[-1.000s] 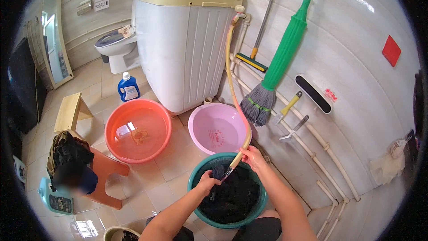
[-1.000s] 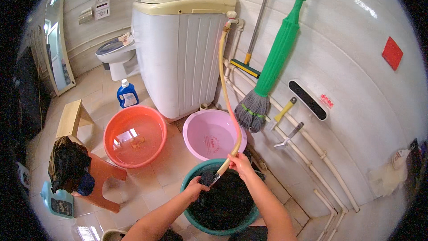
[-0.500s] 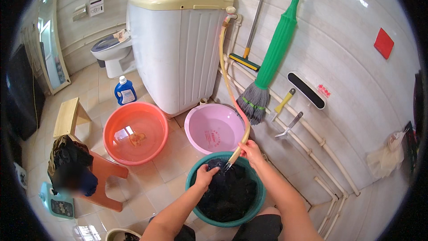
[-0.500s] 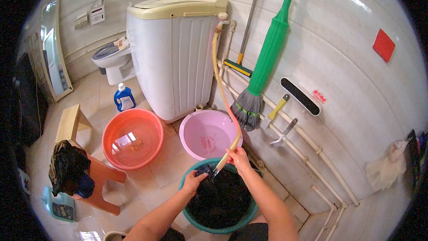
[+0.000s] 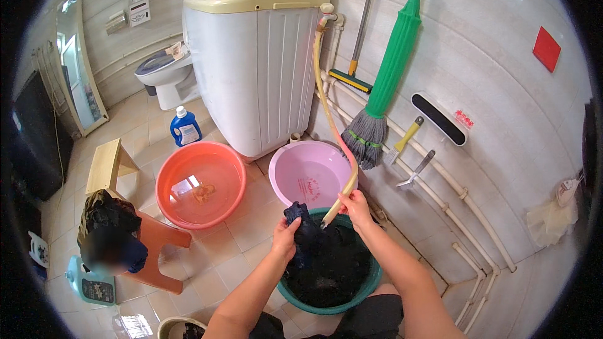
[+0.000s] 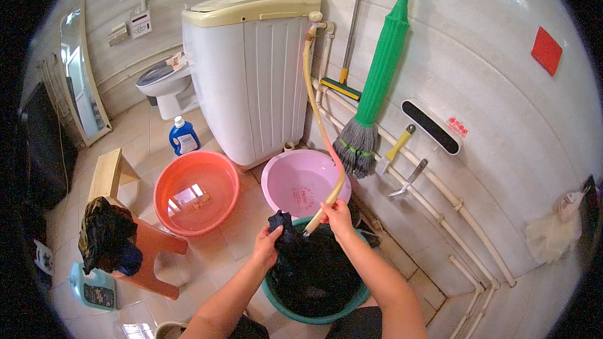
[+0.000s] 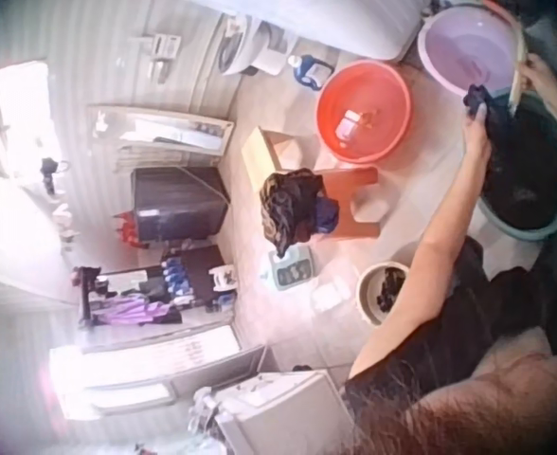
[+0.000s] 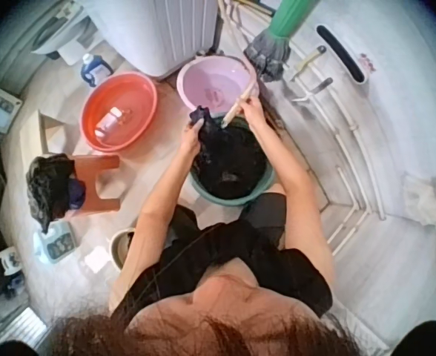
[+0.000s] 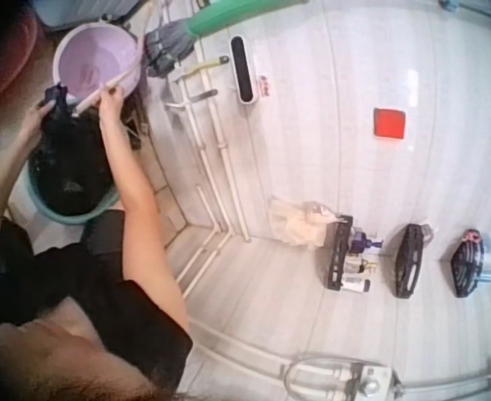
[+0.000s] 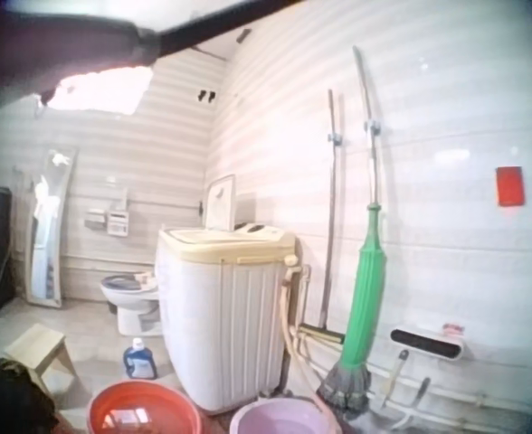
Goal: The person hand-washes several dark-colored garments in a teal basin using a hose to rinse them. They repeatedly submerge, agitate, and wring out the clothes, then transfer them to a nearby stool. The process continues with additional items from the basin.
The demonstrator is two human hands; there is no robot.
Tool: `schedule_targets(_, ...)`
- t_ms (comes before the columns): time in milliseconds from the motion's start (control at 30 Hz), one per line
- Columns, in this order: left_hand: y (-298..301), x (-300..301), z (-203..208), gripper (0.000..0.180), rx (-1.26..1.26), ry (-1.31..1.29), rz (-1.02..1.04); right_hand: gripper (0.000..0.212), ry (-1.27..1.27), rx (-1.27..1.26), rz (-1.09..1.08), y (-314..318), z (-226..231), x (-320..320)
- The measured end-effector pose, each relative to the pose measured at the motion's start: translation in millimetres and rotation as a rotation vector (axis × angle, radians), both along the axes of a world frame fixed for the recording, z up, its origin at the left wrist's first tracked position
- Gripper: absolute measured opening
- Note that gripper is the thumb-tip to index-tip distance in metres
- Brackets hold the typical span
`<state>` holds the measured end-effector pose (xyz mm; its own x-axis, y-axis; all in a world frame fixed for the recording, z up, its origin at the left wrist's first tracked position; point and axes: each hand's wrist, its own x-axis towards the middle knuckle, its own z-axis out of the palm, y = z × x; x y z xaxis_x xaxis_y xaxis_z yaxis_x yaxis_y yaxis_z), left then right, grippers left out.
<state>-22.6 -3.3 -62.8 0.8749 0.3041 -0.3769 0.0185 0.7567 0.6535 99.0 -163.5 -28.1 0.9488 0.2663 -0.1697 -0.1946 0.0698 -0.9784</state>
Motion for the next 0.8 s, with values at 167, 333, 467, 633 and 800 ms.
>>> schedule_targets(167,0.5,0.3,4.5,0.023,-0.011,-0.022,-0.042,0.022,0.023,-0.009,0.005,0.6,-7.8,-9.8)
schedule_targets(333,-5.7,-0.2,16.1,0.026,0.042,-0.030,-0.066,0.022,0.022,0.010,0.006,-7.7,-5.0,-13.2)
schedule_targets(467,-11.1,-4.6,18.5,0.037,0.287,-0.022,-0.157,0.021,0.026,0.035,0.033,-3.3,19.3,-14.5)
schedule_targets(633,-21.2,-10.8,32.4,0.051,0.869,0.044,-0.290,0.023,0.046,0.035,-0.037,-3.7,23.2,-13.2)
schedule_targets(800,-21.2,-14.7,19.6,0.051,1.176,0.005,-0.408,0.026,0.067,0.001,-0.045,-16.2,-11.7,-10.4)
